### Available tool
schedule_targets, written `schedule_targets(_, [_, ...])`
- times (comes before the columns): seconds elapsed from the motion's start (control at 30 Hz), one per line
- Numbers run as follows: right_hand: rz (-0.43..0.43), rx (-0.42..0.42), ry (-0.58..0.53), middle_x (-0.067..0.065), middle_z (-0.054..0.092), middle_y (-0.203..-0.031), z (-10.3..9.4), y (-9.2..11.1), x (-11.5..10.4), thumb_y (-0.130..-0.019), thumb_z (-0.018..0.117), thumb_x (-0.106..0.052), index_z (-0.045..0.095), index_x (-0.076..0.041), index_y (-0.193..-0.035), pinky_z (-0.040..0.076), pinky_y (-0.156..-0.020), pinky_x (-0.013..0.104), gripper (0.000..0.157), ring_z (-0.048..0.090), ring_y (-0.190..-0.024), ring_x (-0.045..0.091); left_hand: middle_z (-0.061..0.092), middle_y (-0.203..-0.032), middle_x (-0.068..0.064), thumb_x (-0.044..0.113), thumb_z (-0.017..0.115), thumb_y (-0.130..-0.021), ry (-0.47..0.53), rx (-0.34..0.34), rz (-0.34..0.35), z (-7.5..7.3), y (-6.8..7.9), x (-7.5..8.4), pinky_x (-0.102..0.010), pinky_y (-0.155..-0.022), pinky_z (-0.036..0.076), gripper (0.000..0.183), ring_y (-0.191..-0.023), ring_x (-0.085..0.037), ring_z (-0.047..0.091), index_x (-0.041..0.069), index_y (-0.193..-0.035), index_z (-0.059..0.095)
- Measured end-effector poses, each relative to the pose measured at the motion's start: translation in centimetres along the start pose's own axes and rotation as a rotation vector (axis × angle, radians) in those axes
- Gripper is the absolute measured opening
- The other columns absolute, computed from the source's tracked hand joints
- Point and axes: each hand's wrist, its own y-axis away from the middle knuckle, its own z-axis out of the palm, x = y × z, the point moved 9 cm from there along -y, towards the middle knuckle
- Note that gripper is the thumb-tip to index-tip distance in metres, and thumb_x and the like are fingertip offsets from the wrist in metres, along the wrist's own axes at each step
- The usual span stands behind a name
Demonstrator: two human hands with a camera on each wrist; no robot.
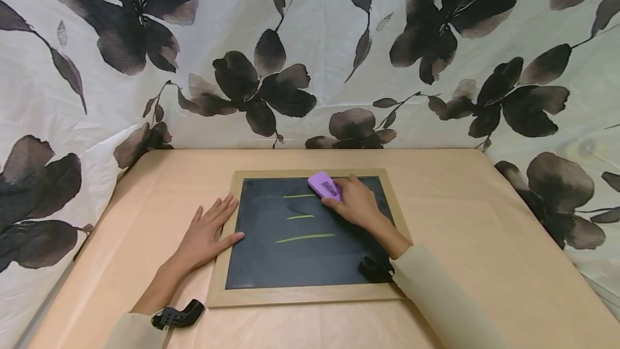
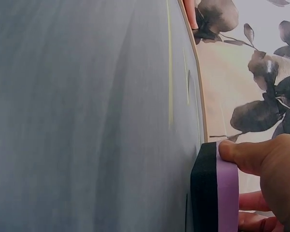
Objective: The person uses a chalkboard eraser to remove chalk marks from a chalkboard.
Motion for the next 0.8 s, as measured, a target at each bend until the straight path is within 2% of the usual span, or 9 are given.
schedule_targets(0.33, [-0.021,-0.023,-0.034,0.01,0.055,-0.096,0.8,-1.1,-1.6,-0.08,0.075,-0.041,0.063,-0.003,-0.125,0.044,-0.06,0.035,0.06,0.05,-0.077,0.019,0.022,-0.157,-0.007,0.055,0.062,-0.086,0.009,-0.011,-0.004,-0.2,-0.4,-0.3,-0.062,-0.109,0.006,0.082,-0.141,-0.035,0.021,0.015,-0.151,0.031])
schedule_targets(0.63, [-0.05,-0.06,-0.061,0.006,0.052,-0.092,1.8,-2.0,-3.5,-0.08,0.074,-0.042,0.062,-0.006,-0.127,0.041,-0.057,0.032,0.061,0.048,-0.074,0.017,0.023,-0.157,-0.007,0.055,0.062,-0.086,0.015,-0.008,-0.012,-0.3,-0.3,-0.5,-0.061,-0.109,0.006,0.082,-0.141,-0.035,0.021,0.015,-0.151,0.032])
schedule_targets(0.8, [-0.067,-0.093,-0.039,0.003,0.05,-0.088,2.4,-2.4,-4.7,-0.081,0.073,-0.043,0.062,-0.008,-0.129,0.038,-0.054,0.029,0.06,0.046,-0.071,0.015,0.023,-0.157,-0.006,0.055,0.062,-0.086,0.021,-0.005,-0.011,-0.2,-0.3,-0.5,-0.062,-0.109,0.006,0.082,-0.141,-0.034,0.021,0.015,-0.151,0.032])
